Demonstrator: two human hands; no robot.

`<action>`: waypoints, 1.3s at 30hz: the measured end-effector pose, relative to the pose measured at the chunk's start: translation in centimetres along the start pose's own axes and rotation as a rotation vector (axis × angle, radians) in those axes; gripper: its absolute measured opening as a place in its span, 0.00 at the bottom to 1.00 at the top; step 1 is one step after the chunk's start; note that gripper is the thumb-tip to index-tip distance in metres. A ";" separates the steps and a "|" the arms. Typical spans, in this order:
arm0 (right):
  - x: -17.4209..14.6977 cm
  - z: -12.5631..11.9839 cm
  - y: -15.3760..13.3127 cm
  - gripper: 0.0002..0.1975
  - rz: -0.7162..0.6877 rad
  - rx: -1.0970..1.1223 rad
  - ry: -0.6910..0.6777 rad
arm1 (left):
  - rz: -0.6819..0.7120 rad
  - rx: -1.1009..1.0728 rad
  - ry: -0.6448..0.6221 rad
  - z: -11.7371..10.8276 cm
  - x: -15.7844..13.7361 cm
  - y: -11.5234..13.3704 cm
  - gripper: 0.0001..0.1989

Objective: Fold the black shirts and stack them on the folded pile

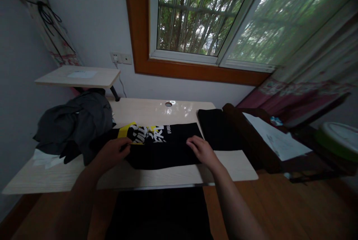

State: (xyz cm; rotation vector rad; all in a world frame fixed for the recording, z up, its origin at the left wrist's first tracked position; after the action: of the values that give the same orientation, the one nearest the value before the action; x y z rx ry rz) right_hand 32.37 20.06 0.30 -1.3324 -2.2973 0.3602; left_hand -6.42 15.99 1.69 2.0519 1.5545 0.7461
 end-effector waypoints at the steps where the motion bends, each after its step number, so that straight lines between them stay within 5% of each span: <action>1: 0.2 -0.7 -0.1 0.13 0.007 -0.024 0.024 | 0.009 -0.008 -0.021 -0.2 0.1 0.3 0.14; 4: 0.9 -2.4 -0.6 0.14 0.061 -0.084 0.115 | 0.004 0.034 0.001 -1.0 0.6 1.1 0.14; 9: 3.0 -3.4 -2.0 0.15 0.171 -0.017 0.309 | -0.082 0.264 0.270 -2.7 2.5 2.3 0.16; 12: 4.4 -3.3 -3.7 0.13 0.100 -0.027 0.424 | -0.131 0.236 0.440 -3.4 4.3 3.1 0.17; 16: 5.5 -1.3 -5.8 0.16 -0.062 -0.108 0.308 | 0.020 0.004 0.627 -3.1 6.7 4.1 0.25; 19: 5.3 0.8 -5.8 0.20 -0.115 -0.151 0.215 | 0.169 0.024 0.557 -1.2 7.5 4.7 0.35; 25: 4.0 5.3 -2.7 0.19 -0.102 -0.166 0.058 | 0.247 0.126 0.196 4.8 7.1 3.0 0.16; 29: 3.4 6.9 -0.7 0.19 -0.047 -0.226 0.003 | 0.224 0.212 0.026 7.9 6.4 1.3 0.13; 39: 4.2 7.7 4.0 0.25 0.180 -0.418 0.120 | 0.007 0.403 0.085 8.4 4.8 -1.8 0.22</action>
State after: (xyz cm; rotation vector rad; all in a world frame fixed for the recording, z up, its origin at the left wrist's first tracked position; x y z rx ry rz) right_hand 29.59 25.73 -7.03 -1.7148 -2.2336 -0.1542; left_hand -1.09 20.80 -5.11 2.3315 1.8701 0.5627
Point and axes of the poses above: each hand's wrist, its own x-axis towards the middle knuckle, its own z-axis out of the palm, y = z × x, the point moved 4 cm from there along x, towards the middle knuckle, and after that the axes turned 9 degrees about -x, right-handed, at the moved point
